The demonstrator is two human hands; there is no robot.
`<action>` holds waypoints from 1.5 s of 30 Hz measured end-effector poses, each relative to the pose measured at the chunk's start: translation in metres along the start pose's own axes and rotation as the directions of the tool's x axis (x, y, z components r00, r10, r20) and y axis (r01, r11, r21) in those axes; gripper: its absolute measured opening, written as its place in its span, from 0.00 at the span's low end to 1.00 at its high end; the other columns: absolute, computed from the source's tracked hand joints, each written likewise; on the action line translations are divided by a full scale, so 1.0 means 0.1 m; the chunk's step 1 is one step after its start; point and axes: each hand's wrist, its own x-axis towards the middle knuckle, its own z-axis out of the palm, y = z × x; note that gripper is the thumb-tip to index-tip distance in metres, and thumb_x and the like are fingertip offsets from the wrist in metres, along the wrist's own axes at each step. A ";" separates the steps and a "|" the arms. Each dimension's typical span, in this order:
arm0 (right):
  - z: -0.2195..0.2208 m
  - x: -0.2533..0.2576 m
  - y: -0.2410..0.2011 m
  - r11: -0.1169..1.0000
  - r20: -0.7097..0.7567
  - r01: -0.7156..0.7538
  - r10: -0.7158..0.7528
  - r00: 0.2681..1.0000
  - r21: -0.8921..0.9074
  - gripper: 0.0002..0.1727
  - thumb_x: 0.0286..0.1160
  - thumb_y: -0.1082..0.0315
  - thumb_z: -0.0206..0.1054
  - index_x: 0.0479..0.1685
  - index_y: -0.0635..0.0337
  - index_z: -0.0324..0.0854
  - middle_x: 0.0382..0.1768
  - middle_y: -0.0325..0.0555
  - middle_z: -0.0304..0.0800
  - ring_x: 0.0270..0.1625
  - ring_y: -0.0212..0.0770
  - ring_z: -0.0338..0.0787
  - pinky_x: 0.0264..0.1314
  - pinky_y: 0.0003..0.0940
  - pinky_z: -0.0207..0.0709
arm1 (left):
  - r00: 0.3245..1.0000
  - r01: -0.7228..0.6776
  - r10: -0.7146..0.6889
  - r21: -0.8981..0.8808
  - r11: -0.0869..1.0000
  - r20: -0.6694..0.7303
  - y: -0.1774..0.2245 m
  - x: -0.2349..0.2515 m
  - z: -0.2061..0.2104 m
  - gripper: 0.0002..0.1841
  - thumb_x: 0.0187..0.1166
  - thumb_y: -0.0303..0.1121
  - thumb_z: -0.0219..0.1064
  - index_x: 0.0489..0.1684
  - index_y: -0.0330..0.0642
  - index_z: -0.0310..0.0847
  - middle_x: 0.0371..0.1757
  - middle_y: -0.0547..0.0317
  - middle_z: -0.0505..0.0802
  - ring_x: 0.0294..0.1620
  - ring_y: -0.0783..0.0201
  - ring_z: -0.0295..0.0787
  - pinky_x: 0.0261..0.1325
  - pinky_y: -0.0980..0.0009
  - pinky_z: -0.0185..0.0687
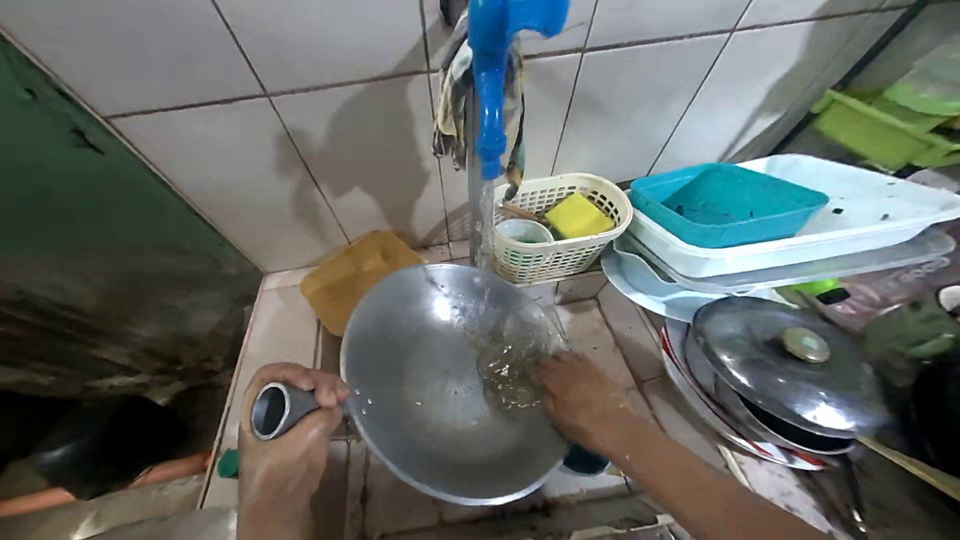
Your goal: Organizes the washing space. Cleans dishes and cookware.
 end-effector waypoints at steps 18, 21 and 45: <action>0.06 0.06 -0.66 0.868 0.226 0.236 -0.360 0.905 0.436 0.29 0.88 0.69 0.48 0.89 0.48 0.69 0.88 0.47 0.68 0.90 0.51 0.67 0.90 0.57 0.59 | 1.000 0.006 -0.006 -0.005 1.000 0.003 -0.06 -0.12 -0.14 0.17 0.57 0.29 0.81 0.41 0.60 0.84 0.30 0.69 0.89 0.35 0.70 0.89 0.48 0.70 0.90; -0.03 0.33 -0.13 0.986 0.248 0.153 -0.166 0.955 0.070 0.27 0.90 0.63 0.51 0.87 0.41 0.71 0.86 0.46 0.72 0.89 0.54 0.66 0.92 0.62 0.52 | 0.999 -0.002 0.003 -0.011 1.000 0.045 -0.05 -0.10 -0.12 0.18 0.57 0.27 0.80 0.43 0.59 0.84 0.30 0.69 0.89 0.34 0.71 0.88 0.48 0.71 0.89; 0.37 1.71 -1.04 0.907 -0.456 0.124 0.081 0.886 0.402 0.36 0.88 0.61 0.50 0.94 0.66 0.51 0.94 0.65 0.47 0.96 0.64 0.46 0.96 0.62 0.38 | 0.997 -0.044 0.044 -0.004 0.999 0.056 -0.11 -0.08 -0.11 0.18 0.58 0.26 0.79 0.43 0.58 0.83 0.29 0.68 0.88 0.32 0.71 0.88 0.46 0.72 0.89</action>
